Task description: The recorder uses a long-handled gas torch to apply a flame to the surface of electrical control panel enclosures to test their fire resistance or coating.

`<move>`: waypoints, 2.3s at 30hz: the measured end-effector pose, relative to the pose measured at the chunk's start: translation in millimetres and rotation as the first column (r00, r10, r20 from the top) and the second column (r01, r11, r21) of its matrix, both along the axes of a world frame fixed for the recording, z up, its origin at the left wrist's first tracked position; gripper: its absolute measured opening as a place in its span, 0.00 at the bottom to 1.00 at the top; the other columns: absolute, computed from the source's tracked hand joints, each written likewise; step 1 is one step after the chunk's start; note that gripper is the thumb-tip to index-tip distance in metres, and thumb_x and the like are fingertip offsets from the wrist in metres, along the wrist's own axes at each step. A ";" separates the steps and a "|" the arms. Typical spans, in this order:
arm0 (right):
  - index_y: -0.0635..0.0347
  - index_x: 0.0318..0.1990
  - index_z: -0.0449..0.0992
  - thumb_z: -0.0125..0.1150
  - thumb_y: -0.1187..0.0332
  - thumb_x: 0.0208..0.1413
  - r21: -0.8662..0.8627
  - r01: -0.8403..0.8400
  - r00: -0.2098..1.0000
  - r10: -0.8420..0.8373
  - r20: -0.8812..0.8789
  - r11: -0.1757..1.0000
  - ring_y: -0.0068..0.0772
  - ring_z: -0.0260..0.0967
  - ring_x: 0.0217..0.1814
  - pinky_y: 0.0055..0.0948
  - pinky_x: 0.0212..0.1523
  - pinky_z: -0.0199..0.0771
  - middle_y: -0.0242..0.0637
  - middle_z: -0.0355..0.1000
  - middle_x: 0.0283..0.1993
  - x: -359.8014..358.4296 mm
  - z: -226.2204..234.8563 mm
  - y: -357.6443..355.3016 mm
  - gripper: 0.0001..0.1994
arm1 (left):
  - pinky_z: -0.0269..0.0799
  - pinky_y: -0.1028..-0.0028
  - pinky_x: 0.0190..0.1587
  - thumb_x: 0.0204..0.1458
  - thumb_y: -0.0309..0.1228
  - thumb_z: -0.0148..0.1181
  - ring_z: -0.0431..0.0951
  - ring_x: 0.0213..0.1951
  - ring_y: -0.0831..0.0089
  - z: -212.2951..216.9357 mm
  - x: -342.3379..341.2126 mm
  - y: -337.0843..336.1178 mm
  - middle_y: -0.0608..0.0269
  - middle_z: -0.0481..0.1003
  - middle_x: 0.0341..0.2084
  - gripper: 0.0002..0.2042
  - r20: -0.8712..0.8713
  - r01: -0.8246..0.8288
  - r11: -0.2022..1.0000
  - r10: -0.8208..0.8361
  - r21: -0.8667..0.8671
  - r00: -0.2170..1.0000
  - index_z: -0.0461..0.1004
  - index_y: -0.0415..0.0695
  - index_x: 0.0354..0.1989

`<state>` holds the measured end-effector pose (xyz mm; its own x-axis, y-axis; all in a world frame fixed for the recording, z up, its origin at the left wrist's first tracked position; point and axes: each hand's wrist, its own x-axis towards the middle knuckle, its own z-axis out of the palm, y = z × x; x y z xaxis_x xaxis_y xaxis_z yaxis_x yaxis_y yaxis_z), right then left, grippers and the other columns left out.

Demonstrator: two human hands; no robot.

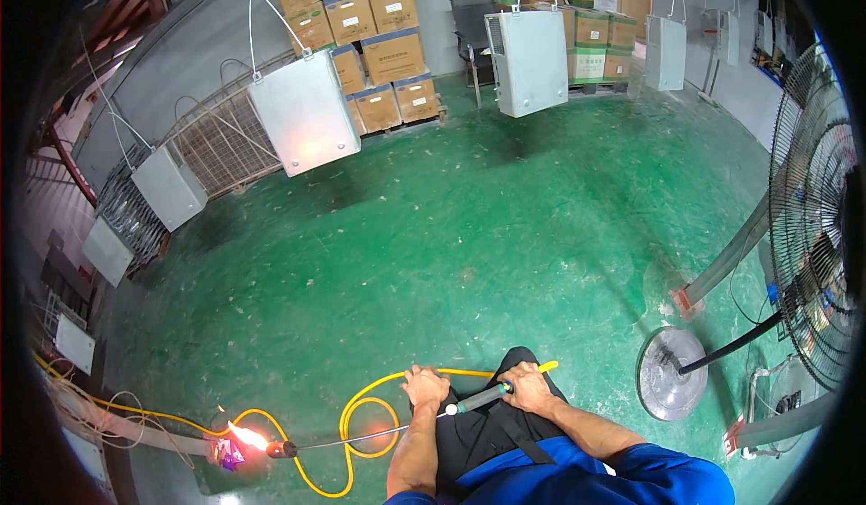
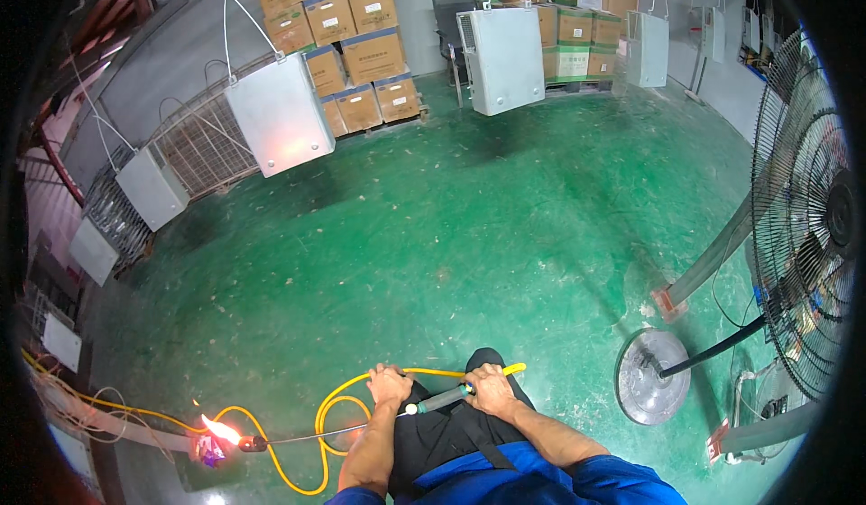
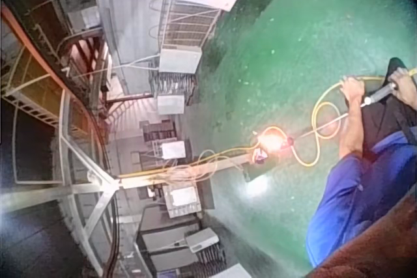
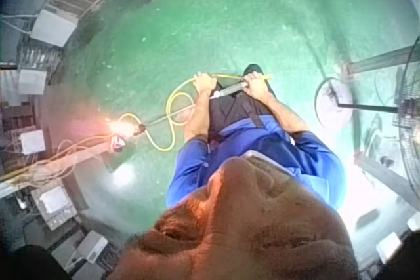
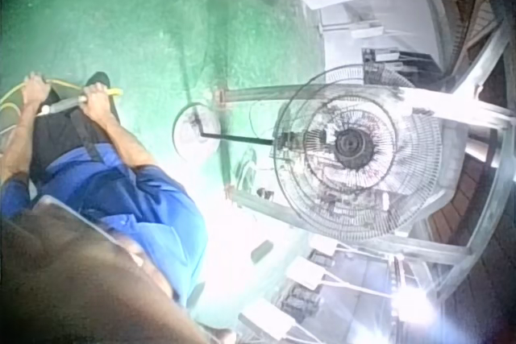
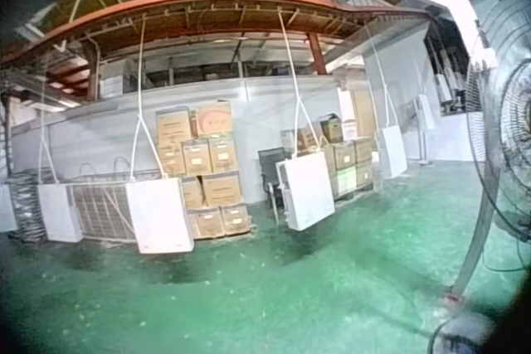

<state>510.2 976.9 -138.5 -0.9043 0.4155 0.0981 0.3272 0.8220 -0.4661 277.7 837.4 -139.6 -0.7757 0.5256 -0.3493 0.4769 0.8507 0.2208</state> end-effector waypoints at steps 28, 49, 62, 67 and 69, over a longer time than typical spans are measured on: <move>0.50 0.50 0.83 0.74 0.59 0.45 0.025 0.002 1.000 -0.002 0.004 1.000 0.44 0.70 0.57 0.46 0.59 0.65 0.37 0.79 0.49 0.4 4.4 -1.7 0.22 | 0.62 0.43 0.68 0.55 0.50 0.62 0.65 0.67 0.51 6.9 0.6 0.0 0.54 0.72 0.60 0.23 -0.002 -0.007 1.000 0.007 0.003 1.000 0.83 0.49 0.53; 0.49 0.47 0.83 0.75 0.58 0.43 0.008 0.009 1.000 -0.009 -0.012 1.000 0.48 0.71 0.55 0.47 0.61 0.66 0.40 0.79 0.46 0.4 1.4 -0.6 0.21 | 0.61 0.44 0.68 0.54 0.50 0.63 0.64 0.68 0.50 6.7 1.8 -0.3 0.52 0.71 0.63 0.22 -0.001 -0.016 1.000 0.016 0.012 1.000 0.84 0.49 0.51; 0.50 0.48 0.83 0.76 0.58 0.43 0.020 0.014 1.000 -0.014 0.010 1.000 0.44 0.71 0.56 0.46 0.60 0.66 0.37 0.79 0.47 0.8 3.2 -0.8 0.21 | 0.63 0.46 0.67 0.54 0.51 0.63 0.65 0.67 0.50 7.0 2.9 0.5 0.53 0.71 0.62 0.23 -0.016 -0.009 1.000 0.009 0.002 1.000 0.84 0.50 0.52; 0.50 0.48 0.83 0.76 0.58 0.44 0.019 0.010 1.000 -0.011 0.011 1.000 0.44 0.70 0.57 0.46 0.61 0.65 0.37 0.79 0.48 1.5 4.3 -0.7 0.21 | 0.63 0.46 0.67 0.55 0.51 0.63 0.65 0.67 0.50 8.3 3.8 0.0 0.54 0.71 0.61 0.23 -0.010 -0.003 1.000 0.003 -0.010 1.000 0.84 0.50 0.53; 0.50 0.48 0.83 0.76 0.58 0.44 0.016 0.007 1.000 -0.008 0.011 1.000 0.45 0.70 0.57 0.46 0.61 0.65 0.38 0.79 0.48 1.6 5.2 -0.6 0.21 | 0.63 0.46 0.67 0.55 0.51 0.63 0.64 0.68 0.50 7.8 3.1 0.8 0.53 0.71 0.62 0.24 -0.009 -0.006 1.000 0.005 -0.014 1.000 0.83 0.50 0.53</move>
